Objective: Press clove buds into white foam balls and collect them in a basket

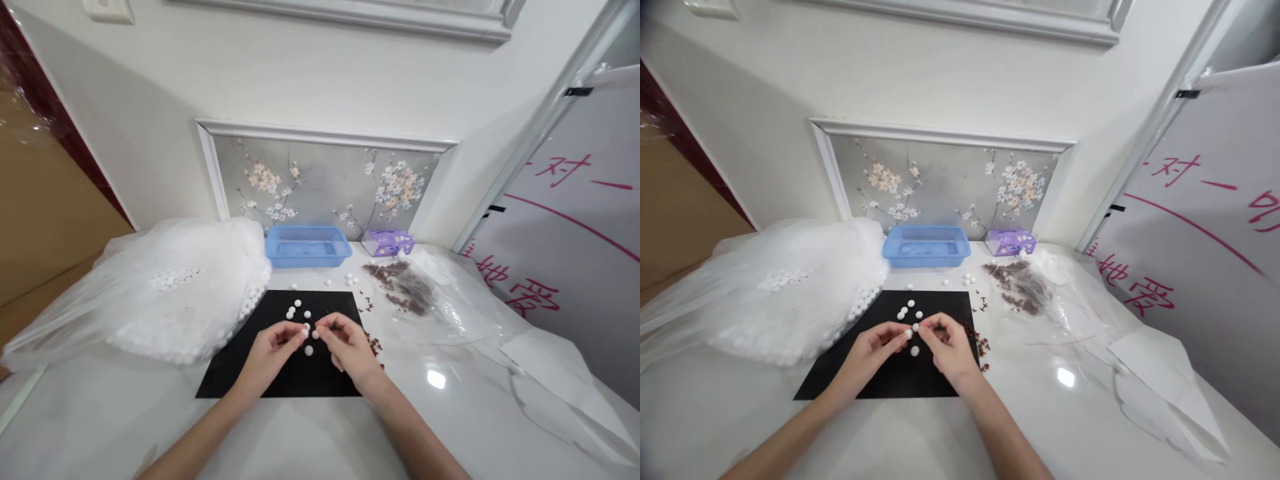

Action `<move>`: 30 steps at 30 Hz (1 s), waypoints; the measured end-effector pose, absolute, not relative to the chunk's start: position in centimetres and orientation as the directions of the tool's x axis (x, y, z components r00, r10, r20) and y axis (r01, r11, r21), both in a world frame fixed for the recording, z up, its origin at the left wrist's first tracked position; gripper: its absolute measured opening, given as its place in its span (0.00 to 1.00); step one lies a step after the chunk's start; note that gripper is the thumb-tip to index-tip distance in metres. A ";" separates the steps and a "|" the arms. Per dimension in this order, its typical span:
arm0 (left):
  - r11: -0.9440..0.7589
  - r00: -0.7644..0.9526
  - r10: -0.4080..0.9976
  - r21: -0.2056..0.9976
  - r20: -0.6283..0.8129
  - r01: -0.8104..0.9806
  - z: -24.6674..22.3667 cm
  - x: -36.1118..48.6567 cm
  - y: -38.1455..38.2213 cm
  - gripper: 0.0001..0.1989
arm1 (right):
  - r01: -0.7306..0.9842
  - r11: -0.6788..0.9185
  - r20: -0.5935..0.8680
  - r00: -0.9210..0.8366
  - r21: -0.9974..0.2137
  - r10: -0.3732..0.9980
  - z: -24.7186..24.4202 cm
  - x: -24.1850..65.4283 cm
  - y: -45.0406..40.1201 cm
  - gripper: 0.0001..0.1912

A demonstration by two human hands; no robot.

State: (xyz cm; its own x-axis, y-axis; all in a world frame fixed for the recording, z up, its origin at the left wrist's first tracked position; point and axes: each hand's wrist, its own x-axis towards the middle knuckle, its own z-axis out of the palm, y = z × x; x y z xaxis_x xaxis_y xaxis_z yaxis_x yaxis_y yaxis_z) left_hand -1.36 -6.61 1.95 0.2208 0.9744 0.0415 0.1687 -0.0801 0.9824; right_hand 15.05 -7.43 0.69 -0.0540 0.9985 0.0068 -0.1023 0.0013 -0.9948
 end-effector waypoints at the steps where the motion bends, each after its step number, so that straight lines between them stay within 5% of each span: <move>1: -0.159 0.224 0.970 0.950 0.099 0.270 2.2 -1.8 -6.4 0.12 | -0.047 0.051 0.052 -0.018 -0.998 0.999 0.9 15.8 -7.3 0.15; 5: -0.418 0.367 0.901 0.697 0.234 0.583 3.1 -4.1 -5.8 0.09 | 0.404 0.253 0.277 0.000 -0.879 0.961 1.1 19.2 -6.7 0.05; 8: -0.504 0.476 0.852 0.584 0.218 0.636 3.1 -5.3 -5.6 0.08 | 0.609 0.300 0.246 -0.174 -0.734 0.954 0.7 20.6 -6.7 0.04; 17: -0.494 0.496 0.856 0.513 0.146 0.702 4.8 -4.5 -3.8 0.13 | 0.764 0.337 0.216 -0.260 -0.551 0.941 0.5 18.8 -7.5 0.05; 30: -0.373 0.307 0.928 0.507 0.212 0.777 1.8 -2.3 7.2 0.17 | 0.738 0.373 0.309 -0.231 -0.563 0.922 0.4 18.8 -7.3 0.07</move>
State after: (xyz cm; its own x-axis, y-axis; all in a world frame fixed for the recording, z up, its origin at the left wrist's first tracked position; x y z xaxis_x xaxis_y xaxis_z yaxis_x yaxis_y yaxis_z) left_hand -2.27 7.17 1.78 0.3070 0.9279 0.2116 0.7771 -0.3728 0.5071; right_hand 18.82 -7.29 0.43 -0.2308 0.9225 0.3094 0.7377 0.3733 -0.5626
